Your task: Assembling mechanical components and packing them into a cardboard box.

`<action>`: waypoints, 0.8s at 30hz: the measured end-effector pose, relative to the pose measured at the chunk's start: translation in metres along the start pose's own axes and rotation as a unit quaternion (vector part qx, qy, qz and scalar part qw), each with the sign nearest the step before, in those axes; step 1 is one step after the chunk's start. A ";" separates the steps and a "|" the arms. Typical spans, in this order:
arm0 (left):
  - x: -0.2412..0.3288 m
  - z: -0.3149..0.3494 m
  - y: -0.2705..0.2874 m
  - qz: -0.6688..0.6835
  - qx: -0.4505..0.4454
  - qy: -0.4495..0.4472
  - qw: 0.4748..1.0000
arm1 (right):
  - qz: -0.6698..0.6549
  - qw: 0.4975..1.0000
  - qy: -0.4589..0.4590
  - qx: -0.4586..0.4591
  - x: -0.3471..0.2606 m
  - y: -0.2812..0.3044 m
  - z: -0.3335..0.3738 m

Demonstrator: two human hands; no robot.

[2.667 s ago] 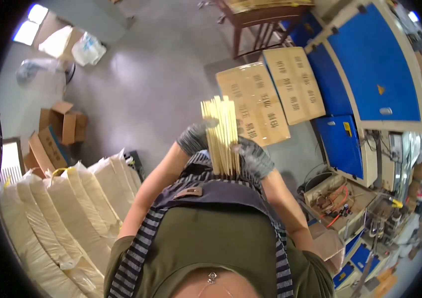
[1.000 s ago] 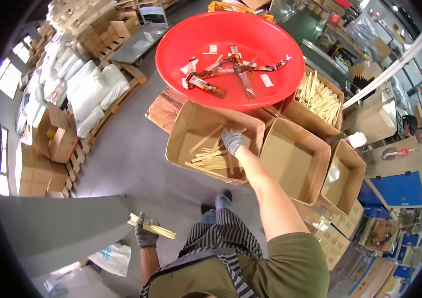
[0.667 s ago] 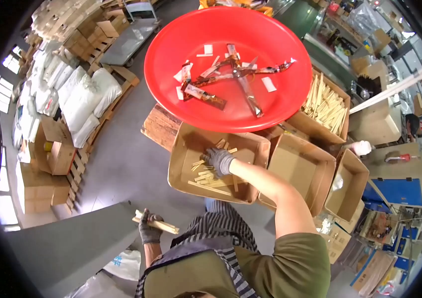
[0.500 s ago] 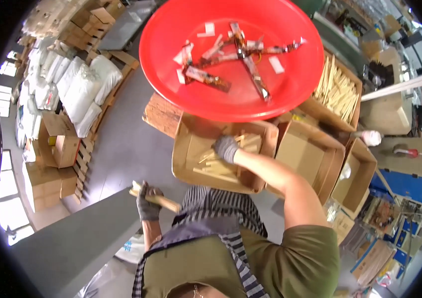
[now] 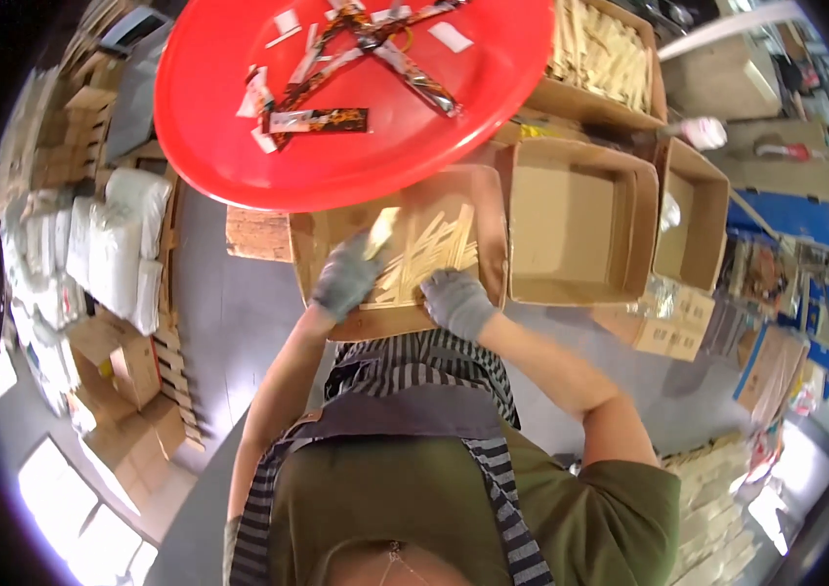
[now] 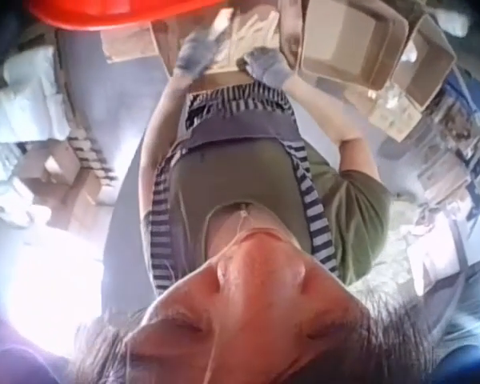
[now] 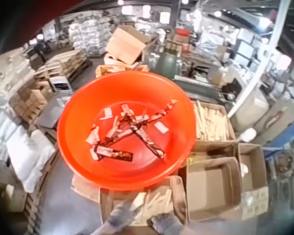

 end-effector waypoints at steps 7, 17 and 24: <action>-0.045 -0.032 -0.097 -0.069 -0.165 -0.060 0.982 | -0.281 0.895 -0.212 0.275 -0.008 0.028 0.095; -0.166 -0.002 0.152 0.342 -0.112 0.184 0.915 | -0.304 0.766 -0.370 0.429 -0.102 0.010 0.053; -0.343 0.019 0.271 0.305 0.018 0.209 0.929 | -0.225 0.797 -0.207 0.522 -0.207 0.095 -0.046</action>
Point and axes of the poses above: each hand's wrist, its own z-axis away from the middle knuckle, its own y-axis out of the back of the hand, x = y × z, the point moved 10 cm from there along -z, towards the middle knuckle, and after that the axes turned 13 degrees about x, right-handed, at the moved point
